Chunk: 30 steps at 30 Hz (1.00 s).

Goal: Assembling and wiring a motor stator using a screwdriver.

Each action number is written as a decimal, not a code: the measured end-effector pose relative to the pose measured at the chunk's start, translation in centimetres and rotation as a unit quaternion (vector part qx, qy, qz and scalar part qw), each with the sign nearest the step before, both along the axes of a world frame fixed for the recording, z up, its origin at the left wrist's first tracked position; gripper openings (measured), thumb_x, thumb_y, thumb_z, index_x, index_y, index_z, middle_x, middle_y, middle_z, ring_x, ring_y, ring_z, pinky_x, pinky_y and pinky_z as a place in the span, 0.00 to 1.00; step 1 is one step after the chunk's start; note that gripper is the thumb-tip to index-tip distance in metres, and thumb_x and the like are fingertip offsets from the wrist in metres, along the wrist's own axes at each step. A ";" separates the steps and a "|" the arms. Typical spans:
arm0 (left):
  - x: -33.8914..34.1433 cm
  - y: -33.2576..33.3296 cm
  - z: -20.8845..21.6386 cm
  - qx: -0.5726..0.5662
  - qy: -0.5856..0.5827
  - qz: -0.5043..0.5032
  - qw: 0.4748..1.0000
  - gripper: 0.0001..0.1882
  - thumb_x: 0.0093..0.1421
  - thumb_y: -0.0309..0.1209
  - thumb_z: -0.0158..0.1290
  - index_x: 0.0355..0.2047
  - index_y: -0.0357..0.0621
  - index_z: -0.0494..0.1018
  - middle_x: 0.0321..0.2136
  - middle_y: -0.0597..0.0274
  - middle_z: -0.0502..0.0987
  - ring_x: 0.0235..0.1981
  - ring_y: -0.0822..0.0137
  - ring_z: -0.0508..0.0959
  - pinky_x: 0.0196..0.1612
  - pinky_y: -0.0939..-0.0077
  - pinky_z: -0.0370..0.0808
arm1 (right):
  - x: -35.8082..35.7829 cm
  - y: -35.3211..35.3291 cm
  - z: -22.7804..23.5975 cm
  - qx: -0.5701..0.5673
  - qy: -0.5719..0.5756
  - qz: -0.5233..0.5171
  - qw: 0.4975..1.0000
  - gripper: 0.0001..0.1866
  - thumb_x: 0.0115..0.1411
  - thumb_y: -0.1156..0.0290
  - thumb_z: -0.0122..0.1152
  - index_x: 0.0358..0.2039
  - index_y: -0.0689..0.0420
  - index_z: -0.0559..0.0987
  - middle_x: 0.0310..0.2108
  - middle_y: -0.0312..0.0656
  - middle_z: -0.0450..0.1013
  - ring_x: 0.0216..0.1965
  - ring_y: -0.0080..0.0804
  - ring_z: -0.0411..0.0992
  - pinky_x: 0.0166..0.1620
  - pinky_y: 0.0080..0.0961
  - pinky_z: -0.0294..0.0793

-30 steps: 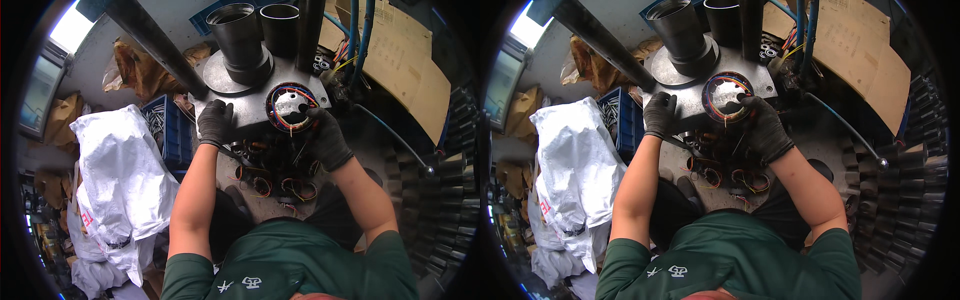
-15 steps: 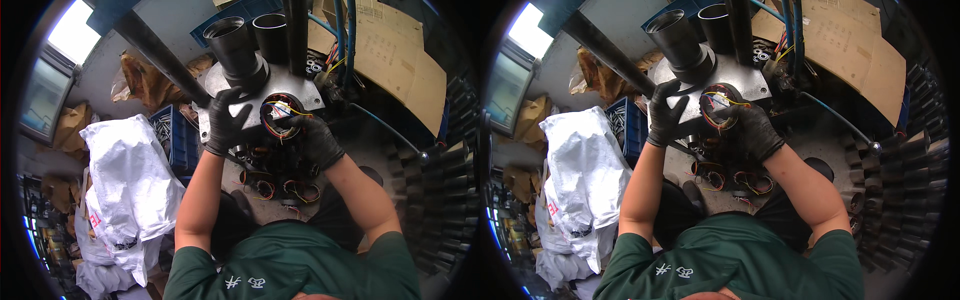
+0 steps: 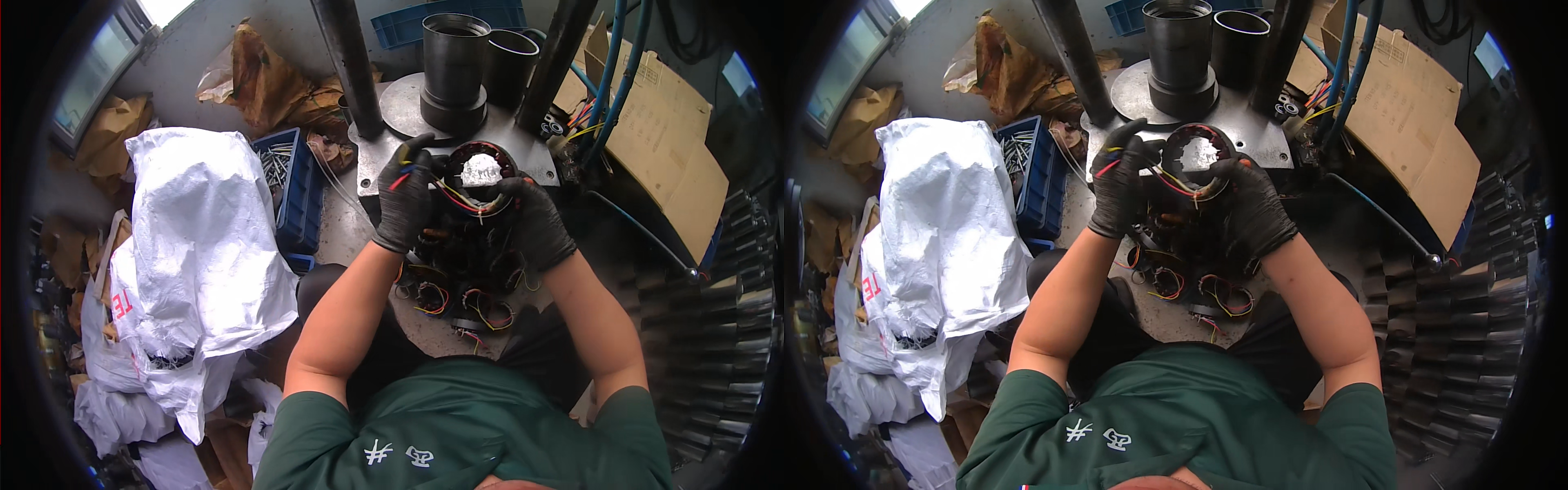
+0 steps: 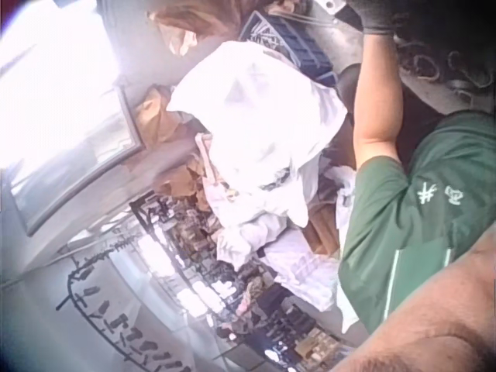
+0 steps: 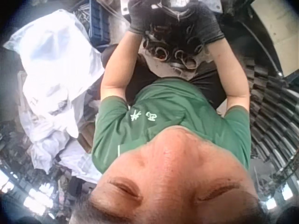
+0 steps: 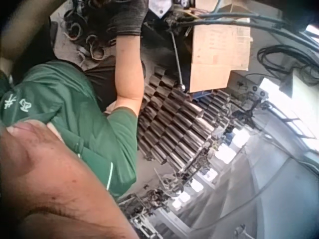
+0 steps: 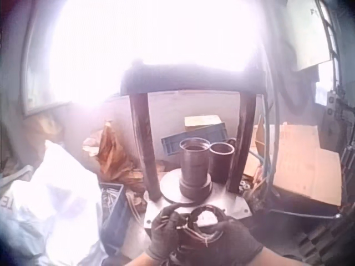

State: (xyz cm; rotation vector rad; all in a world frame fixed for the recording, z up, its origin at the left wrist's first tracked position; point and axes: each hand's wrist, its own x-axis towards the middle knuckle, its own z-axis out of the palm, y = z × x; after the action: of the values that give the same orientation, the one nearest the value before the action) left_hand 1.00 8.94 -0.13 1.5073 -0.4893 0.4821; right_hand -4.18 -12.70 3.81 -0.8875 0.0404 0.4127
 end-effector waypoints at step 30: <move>9.1 -0.9 -3.0 0.199 0.159 -0.089 0.963 0.30 0.65 0.17 0.55 0.67 0.46 0.68 0.55 0.52 0.78 0.56 0.62 0.78 0.61 0.68 0.76 | 11.0 -0.3 -1.9 -0.545 -0.376 -0.145 0.735 0.37 0.52 0.55 0.81 0.58 0.58 0.78 0.39 0.46 0.83 0.38 0.36 0.83 0.46 0.33 0.82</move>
State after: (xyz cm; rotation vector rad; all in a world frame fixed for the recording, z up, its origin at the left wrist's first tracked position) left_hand 10.10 8.01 -3.15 1.8646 -0.4809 -0.0088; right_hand 6.84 -13.00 1.86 -2.1398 -0.3641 -0.3769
